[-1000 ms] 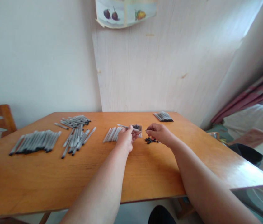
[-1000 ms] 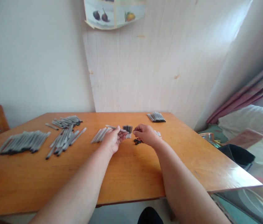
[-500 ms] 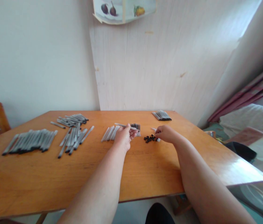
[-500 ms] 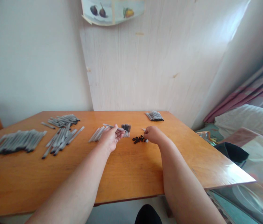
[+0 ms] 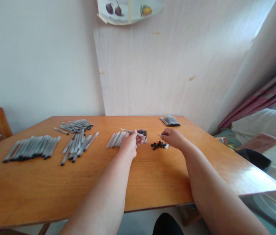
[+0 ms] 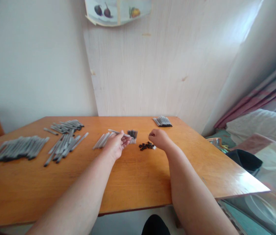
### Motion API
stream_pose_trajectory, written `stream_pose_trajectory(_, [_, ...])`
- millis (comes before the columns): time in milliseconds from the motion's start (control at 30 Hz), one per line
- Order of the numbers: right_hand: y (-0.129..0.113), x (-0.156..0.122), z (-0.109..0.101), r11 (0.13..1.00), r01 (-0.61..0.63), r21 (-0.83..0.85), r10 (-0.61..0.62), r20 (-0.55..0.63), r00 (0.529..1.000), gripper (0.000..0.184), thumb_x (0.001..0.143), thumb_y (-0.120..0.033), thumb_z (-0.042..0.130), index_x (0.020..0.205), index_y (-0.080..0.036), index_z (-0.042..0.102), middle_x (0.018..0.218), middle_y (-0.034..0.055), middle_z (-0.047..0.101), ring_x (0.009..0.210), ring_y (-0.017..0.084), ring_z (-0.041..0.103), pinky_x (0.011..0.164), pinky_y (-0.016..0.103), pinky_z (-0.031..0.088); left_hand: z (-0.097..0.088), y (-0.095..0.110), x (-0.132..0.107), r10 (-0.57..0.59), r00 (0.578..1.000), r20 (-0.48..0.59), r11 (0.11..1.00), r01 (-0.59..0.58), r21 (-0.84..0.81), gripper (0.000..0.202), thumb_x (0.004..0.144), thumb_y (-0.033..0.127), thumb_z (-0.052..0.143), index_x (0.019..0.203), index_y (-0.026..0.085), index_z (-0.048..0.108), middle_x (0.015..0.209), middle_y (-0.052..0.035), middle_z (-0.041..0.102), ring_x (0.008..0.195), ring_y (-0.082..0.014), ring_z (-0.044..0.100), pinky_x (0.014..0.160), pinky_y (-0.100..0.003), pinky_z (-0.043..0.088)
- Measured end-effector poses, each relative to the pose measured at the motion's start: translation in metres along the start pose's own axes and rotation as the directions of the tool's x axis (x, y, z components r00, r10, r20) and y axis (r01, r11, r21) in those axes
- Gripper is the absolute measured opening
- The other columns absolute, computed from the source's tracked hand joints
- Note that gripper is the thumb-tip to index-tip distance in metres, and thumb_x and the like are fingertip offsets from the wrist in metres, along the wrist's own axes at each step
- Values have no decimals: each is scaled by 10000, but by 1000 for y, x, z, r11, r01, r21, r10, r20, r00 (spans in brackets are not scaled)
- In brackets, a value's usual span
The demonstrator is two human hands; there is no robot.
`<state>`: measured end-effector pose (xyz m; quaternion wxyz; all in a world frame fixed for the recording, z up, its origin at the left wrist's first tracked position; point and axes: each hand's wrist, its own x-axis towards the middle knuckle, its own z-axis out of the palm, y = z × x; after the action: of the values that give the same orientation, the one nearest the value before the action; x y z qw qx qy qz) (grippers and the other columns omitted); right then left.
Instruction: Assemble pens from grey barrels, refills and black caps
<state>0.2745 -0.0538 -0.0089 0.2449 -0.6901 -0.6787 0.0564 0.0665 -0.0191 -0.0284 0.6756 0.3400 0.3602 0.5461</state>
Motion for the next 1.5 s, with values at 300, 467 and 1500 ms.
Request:
stream_pose_trajectory(300, [-49, -16, 14, 973, 76, 220, -72, -29, 997, 308, 820, -457, 495, 762, -182, 621, 626, -11, 594, 563, 96, 498, 502, 204, 315, 4, 1, -6, 9, 999, 52, 999, -11, 40, 170, 854, 323, 559, 855, 154, 541, 683, -69, 668, 603, -144, 655, 550, -230, 487])
stream_pose_trajectory(467, [-56, -19, 13, 966, 58, 252, -63, 13, 998, 236, 802, -393, 522, 760, -184, 622, 595, -27, 575, 529, 85, 482, 473, 195, 304, 3, 2, -5, 8, 999, 50, 999, -10, 40, 162, 838, 314, 577, 845, 159, 531, 708, -66, 670, 605, -144, 657, 546, -231, 490])
stream_pose_trajectory(1500, [-57, -12, 32, 914, -242, -325, 216, -115, 970, 327, 841, -375, 399, 912, -211, 673, 894, 118, 696, 837, 244, 632, 671, 308, 385, -24, 34, 16, 411, 829, -380, 887, -268, 376, 188, 781, 232, 603, 935, 172, 515, 712, -20, 615, 522, -90, 574, 491, -193, 449])
